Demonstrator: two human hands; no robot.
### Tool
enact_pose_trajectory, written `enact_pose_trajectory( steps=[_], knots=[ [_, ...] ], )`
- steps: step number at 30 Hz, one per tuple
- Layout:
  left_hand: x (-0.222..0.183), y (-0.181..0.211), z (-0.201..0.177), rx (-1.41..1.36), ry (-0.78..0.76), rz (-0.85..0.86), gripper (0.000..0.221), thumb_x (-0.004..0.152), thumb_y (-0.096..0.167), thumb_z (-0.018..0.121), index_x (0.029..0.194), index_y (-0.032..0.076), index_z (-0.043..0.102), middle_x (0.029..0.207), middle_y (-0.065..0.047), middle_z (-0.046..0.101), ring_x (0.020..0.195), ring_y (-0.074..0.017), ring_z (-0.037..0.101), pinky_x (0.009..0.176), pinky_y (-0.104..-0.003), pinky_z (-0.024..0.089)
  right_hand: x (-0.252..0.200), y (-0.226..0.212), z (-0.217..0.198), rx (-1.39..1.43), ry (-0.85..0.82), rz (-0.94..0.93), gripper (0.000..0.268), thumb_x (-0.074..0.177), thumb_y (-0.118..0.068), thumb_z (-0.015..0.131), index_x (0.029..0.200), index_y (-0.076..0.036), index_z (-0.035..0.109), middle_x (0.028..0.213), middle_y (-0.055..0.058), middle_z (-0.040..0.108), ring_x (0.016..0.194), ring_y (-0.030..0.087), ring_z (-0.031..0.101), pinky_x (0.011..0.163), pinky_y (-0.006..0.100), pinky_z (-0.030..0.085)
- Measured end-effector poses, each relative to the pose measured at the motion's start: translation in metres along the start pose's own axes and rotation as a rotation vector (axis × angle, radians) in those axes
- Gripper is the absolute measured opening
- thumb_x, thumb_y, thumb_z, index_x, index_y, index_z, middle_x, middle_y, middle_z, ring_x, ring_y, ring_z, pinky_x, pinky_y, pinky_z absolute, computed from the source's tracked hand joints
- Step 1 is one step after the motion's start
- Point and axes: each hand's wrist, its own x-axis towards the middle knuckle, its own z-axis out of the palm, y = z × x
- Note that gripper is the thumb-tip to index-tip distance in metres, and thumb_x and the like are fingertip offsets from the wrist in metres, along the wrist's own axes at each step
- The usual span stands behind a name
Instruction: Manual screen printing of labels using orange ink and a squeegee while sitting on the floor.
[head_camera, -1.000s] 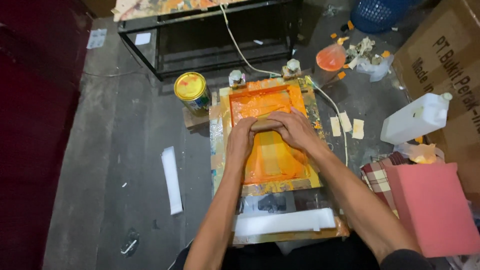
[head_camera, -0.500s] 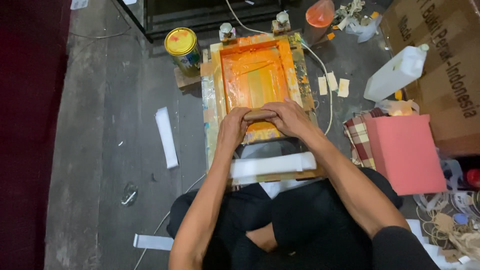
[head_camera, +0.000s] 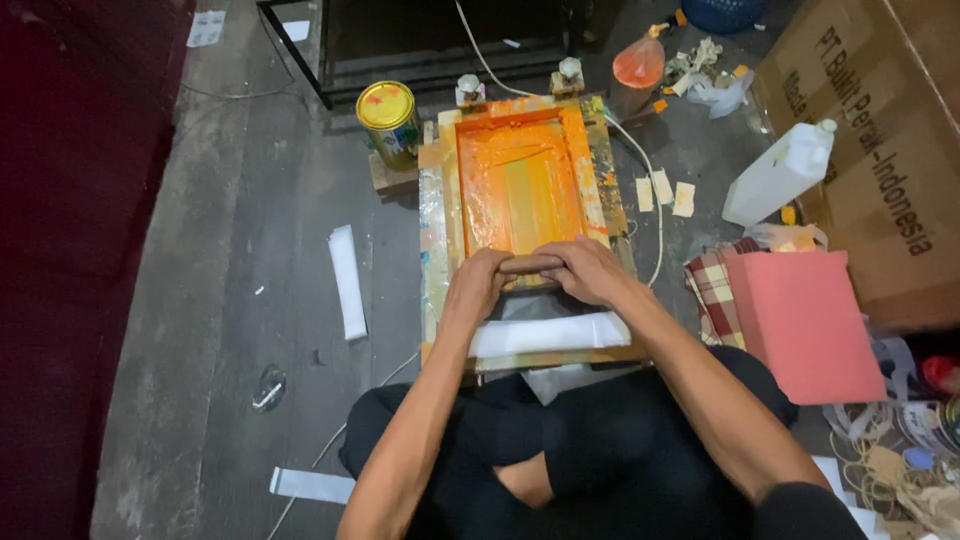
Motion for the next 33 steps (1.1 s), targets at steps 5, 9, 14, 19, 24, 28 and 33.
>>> enact_pose_trajectory(
  steps=[5, 9, 14, 19, 24, 28, 33],
  knots=[
    [0.012, 0.016, -0.019, -0.003, 0.005, 0.013, 0.035, 0.099, 0.013, 0.052, 0.132, 0.016, 0.063, 0.131, -0.014, 0.063, 0.132, -0.0372, 0.053, 0.109, -0.064, 0.037, 0.024, 0.002, -0.016, 0.039, 0.031, -0.004, 0.04, 0.09, -0.003, 0.059, 0.125, -0.017, 0.073, 0.107, 0.014, 0.078, 0.11, 0.042, 0.068, 0.117, 0.064, 0.031],
    [0.042, 0.038, -0.053, -0.064, 0.151, 0.126, 0.03, 0.096, 0.005, 0.057, 0.123, 0.011, 0.067, 0.121, -0.017, 0.068, 0.124, -0.0406, 0.061, 0.104, -0.055, 0.05, 0.066, -0.001, -0.036, -0.035, 0.059, 0.001, 0.036, 0.096, -0.015, 0.056, 0.128, -0.023, 0.072, 0.124, 0.008, 0.075, 0.118, 0.039, 0.066, 0.113, 0.059, 0.041],
    [0.112, -0.002, -0.038, -0.082, 0.236, 0.135, 0.036, 0.096, 0.002, 0.058, 0.13, 0.011, 0.065, 0.134, -0.017, 0.066, 0.131, -0.0371, 0.058, 0.111, -0.05, 0.047, 0.121, 0.046, -0.028, -0.107, 0.199, -0.04, 0.035, 0.096, -0.021, 0.061, 0.131, -0.021, 0.069, 0.136, 0.007, 0.068, 0.131, 0.03, 0.06, 0.113, 0.045, 0.043],
    [0.123, -0.015, -0.034, -0.077, 0.228, 0.137, 0.033, 0.098, 0.006, 0.06, 0.13, 0.012, 0.065, 0.135, -0.016, 0.065, 0.132, -0.036, 0.057, 0.112, -0.049, 0.046, 0.131, 0.038, -0.031, -0.059, 0.231, -0.088, 0.034, 0.095, -0.01, 0.062, 0.128, -0.008, 0.07, 0.126, 0.019, 0.071, 0.122, 0.04, 0.064, 0.108, 0.053, 0.046],
    [0.09, 0.003, -0.041, -0.069, 0.166, 0.127, 0.036, 0.094, 0.0, 0.062, 0.129, 0.01, 0.067, 0.133, -0.015, 0.067, 0.128, -0.037, 0.06, 0.107, -0.051, 0.05, 0.103, 0.031, -0.021, -0.041, 0.219, -0.08, 0.029, 0.097, -0.013, 0.061, 0.124, -0.012, 0.071, 0.122, 0.015, 0.073, 0.116, 0.041, 0.066, 0.102, 0.053, 0.05],
    [0.057, -0.003, -0.025, -0.065, 0.118, 0.108, 0.037, 0.093, 0.003, 0.065, 0.127, 0.016, 0.067, 0.127, -0.011, 0.069, 0.125, -0.0342, 0.063, 0.103, -0.05, 0.053, 0.064, 0.017, -0.011, -0.047, 0.153, -0.064, 0.027, 0.099, -0.017, 0.062, 0.123, -0.024, 0.072, 0.121, -0.002, 0.074, 0.116, 0.027, 0.069, 0.103, 0.045, 0.05],
    [0.021, -0.002, -0.011, -0.049, 0.024, 0.098, 0.043, 0.088, 0.002, 0.068, 0.124, 0.025, 0.069, 0.119, -0.003, 0.071, 0.118, -0.0307, 0.067, 0.098, -0.048, 0.055, 0.019, -0.002, -0.007, 0.027, 0.097, -0.041, 0.03, 0.096, -0.01, 0.063, 0.121, -0.023, 0.073, 0.108, 0.004, 0.078, 0.106, 0.035, 0.071, 0.103, 0.052, 0.049]
  ],
)
